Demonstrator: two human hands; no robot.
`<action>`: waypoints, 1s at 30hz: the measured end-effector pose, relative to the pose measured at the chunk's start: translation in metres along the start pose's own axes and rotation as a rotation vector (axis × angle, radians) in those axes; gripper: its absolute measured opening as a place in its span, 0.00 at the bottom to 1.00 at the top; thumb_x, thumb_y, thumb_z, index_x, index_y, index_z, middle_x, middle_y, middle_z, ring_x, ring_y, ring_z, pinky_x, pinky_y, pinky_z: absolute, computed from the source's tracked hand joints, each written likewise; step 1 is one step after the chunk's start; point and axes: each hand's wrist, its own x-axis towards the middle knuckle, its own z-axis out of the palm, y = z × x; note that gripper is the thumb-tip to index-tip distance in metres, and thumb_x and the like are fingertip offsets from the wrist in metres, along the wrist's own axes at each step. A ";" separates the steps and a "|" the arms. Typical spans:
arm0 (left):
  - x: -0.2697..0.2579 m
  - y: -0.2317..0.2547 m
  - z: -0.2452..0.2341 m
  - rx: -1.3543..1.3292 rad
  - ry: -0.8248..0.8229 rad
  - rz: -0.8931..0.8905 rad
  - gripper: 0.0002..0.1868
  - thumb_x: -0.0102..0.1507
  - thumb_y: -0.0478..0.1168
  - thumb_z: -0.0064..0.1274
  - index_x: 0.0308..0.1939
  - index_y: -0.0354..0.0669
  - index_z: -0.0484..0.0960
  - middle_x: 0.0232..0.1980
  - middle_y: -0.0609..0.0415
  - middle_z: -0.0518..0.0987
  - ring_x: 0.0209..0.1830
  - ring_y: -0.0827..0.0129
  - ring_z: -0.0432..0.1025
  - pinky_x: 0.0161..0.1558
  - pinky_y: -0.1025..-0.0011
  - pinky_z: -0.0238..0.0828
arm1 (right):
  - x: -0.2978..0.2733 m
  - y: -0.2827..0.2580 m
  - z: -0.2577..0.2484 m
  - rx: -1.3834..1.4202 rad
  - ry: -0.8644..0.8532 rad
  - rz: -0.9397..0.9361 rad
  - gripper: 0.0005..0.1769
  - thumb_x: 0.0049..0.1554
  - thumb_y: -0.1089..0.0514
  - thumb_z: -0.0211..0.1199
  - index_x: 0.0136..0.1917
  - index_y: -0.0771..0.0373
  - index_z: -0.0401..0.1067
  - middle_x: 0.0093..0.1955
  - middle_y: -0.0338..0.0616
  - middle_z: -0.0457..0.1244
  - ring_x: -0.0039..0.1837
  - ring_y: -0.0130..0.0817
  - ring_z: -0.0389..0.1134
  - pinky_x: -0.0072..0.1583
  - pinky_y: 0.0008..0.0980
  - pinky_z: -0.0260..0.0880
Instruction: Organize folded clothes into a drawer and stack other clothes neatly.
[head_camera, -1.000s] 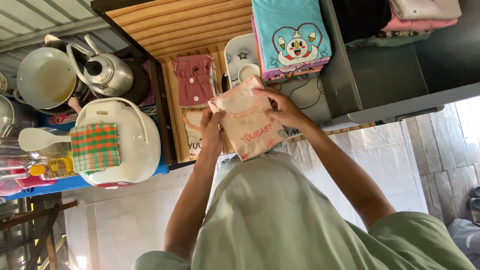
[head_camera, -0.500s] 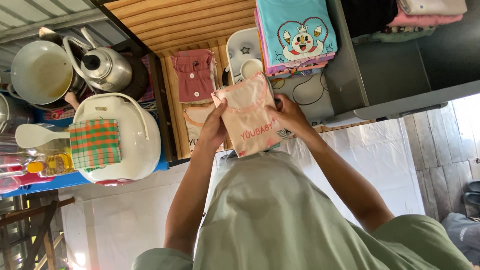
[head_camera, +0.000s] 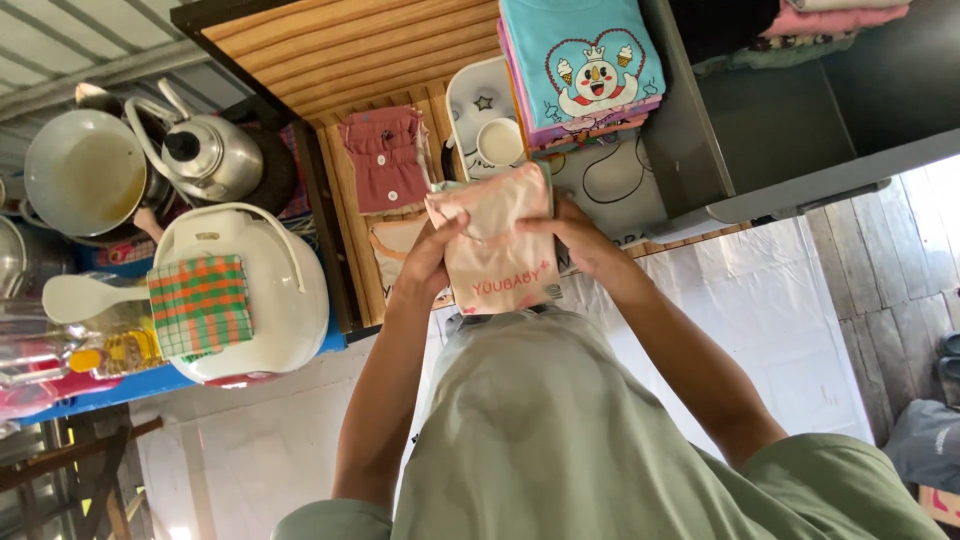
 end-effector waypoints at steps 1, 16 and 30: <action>-0.003 0.005 0.007 0.003 -0.004 -0.004 0.35 0.62 0.43 0.63 0.70 0.39 0.66 0.63 0.48 0.76 0.61 0.59 0.74 0.62 0.56 0.72 | -0.005 0.002 -0.002 0.003 0.005 -0.003 0.40 0.48 0.61 0.74 0.70 0.68 0.61 0.63 0.45 0.66 0.65 0.36 0.68 0.64 0.34 0.69; 0.058 0.049 0.102 0.924 -0.149 0.177 0.33 0.57 0.41 0.68 0.62 0.36 0.74 0.58 0.48 0.80 0.57 0.66 0.74 0.56 0.66 0.75 | -0.052 0.013 -0.015 0.457 0.209 -0.305 0.35 0.48 0.77 0.68 0.66 0.62 0.60 0.61 0.43 0.66 0.64 0.34 0.69 0.63 0.38 0.72; 0.054 -0.056 -0.075 1.393 0.636 0.884 0.37 0.68 0.47 0.61 0.65 0.18 0.61 0.60 0.30 0.70 0.54 0.49 0.73 0.51 0.59 0.71 | -0.049 0.006 -0.054 -0.758 0.582 -0.582 0.24 0.59 0.54 0.71 0.64 0.65 0.69 0.60 0.51 0.61 0.64 0.46 0.64 0.64 0.40 0.67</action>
